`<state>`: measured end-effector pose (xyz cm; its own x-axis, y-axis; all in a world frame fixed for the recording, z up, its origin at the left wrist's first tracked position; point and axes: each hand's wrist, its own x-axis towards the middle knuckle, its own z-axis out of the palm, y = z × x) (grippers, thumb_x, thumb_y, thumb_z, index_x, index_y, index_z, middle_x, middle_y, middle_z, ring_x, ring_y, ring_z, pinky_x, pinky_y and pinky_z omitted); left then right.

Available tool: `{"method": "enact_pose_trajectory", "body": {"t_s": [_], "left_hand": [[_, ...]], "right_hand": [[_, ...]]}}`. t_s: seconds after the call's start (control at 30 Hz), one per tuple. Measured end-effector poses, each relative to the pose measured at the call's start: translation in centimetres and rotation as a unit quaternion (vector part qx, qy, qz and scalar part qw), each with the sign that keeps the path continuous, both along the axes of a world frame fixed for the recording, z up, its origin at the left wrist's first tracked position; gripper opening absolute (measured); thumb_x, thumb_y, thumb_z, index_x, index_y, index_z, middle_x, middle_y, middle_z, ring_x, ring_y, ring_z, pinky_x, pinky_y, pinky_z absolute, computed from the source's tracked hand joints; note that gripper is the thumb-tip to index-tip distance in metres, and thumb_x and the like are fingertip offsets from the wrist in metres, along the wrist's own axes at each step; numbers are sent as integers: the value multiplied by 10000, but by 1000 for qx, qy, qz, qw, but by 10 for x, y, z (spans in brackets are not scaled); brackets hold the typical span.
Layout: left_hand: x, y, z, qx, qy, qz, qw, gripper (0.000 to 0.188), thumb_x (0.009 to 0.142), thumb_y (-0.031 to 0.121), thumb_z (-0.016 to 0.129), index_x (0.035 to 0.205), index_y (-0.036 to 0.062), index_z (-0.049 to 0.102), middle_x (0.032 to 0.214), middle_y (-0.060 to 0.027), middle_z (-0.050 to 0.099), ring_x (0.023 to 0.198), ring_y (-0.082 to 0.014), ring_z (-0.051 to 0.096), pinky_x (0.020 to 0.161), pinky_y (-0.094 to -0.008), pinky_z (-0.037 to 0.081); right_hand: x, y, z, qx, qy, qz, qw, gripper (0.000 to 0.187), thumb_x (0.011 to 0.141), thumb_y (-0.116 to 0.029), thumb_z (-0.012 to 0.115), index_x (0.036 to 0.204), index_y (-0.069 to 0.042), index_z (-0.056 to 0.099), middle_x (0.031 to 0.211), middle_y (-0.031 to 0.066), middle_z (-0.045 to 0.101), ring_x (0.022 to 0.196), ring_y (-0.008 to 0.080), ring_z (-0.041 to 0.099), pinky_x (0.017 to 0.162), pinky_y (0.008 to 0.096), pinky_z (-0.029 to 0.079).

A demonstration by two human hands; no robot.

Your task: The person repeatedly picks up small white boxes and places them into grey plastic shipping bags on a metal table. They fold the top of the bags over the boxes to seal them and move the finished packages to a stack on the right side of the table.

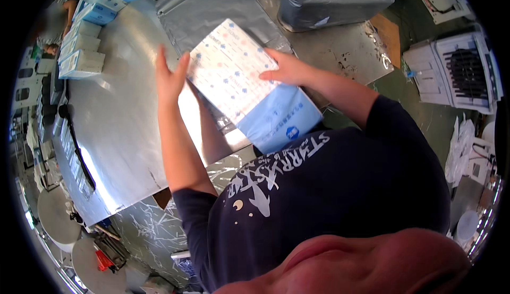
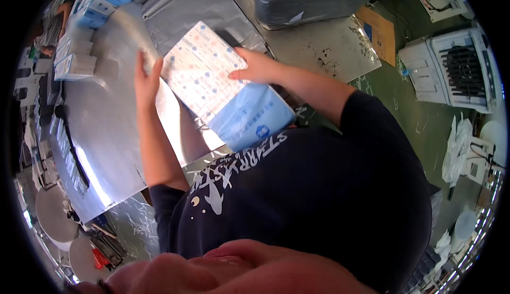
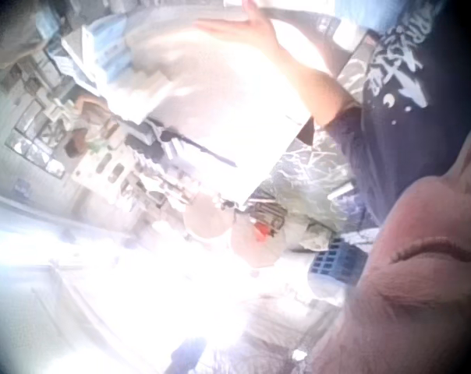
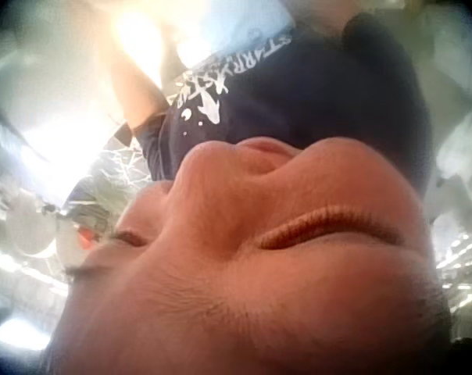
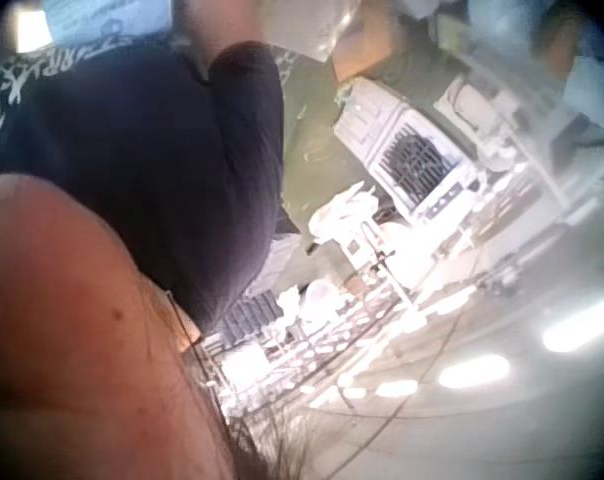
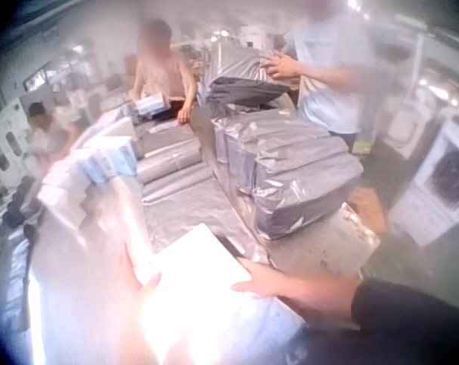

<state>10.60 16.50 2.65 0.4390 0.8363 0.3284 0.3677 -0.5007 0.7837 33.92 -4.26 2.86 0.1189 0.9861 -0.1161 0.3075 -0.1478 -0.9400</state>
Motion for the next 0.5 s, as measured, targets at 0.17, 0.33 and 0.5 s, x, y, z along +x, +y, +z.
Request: {"method": "enact_pose_trajectory", "body": {"t_s": [0.17,0.33,0.5], "left_hand": [[25,-29,-32,-300,-69,-6,951,278,840,248,647,817,-27,671,746,-29,632,677,-99,539,636,-237,435],[21,-17,-2,-438,-67,-15,896,278,875,212,571,1028,-16,610,836,-95,660,668,-154,602,611,-252,460],[74,-4,-27,-18,346,-106,932,586,722,340,684,1227,126,480,904,-187,643,880,-357,630,775,-416,499]], "right_hand": [[56,-12,21,-137,-36,-27,990,327,870,-289,567,939,25,630,1004,137,627,894,202,602,756,338,491],[53,55,-35,123,-517,65,845,192,779,-142,523,836,-39,676,885,167,653,805,348,630,700,429,510],[71,104,-14,9,-387,13,922,150,798,-120,514,845,-47,635,885,165,613,846,339,594,723,427,470]]}}
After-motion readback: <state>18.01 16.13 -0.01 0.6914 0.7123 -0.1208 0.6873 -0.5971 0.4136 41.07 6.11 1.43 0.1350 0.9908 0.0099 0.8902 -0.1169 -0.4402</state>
